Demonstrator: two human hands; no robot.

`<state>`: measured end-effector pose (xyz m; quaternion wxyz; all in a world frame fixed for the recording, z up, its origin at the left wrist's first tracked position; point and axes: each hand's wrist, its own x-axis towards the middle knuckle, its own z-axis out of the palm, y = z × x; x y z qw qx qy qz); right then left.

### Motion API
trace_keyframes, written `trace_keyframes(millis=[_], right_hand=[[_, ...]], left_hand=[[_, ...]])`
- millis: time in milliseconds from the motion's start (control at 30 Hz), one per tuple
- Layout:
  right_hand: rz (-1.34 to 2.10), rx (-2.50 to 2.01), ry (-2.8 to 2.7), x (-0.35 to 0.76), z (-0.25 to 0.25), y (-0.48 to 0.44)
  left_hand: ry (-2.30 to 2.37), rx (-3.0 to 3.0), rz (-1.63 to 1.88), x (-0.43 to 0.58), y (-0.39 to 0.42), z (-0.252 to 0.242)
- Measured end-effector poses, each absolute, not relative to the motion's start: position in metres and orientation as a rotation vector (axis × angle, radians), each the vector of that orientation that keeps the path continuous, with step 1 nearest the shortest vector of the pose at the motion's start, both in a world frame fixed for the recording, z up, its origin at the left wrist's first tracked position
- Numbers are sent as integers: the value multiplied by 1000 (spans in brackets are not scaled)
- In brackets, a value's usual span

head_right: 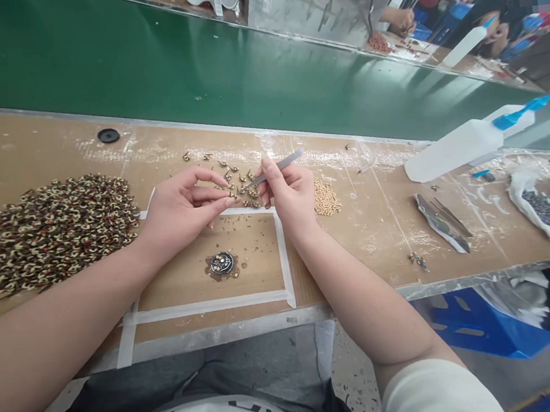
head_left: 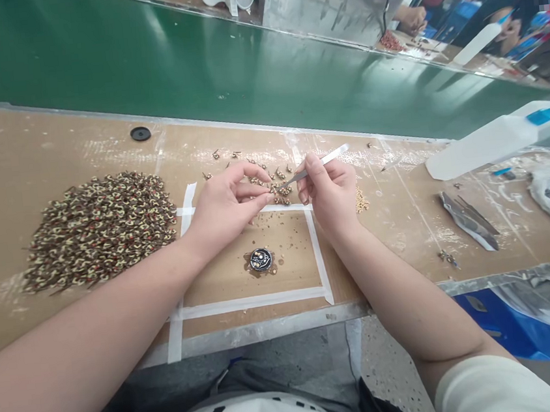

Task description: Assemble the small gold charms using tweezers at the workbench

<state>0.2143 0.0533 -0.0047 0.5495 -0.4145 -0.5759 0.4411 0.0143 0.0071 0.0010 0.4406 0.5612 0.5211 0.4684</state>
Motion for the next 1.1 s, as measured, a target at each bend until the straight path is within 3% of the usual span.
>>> trace_keyframes(millis=[800, 1100], right_hand=[[1335, -1004, -1151, 233, -14, 96], [1232, -995, -1186, 234, -12, 96]], left_hand=[[1172, 1299, 1137, 9, 12, 8], [1108, 1235, 1167, 2, 14, 1]])
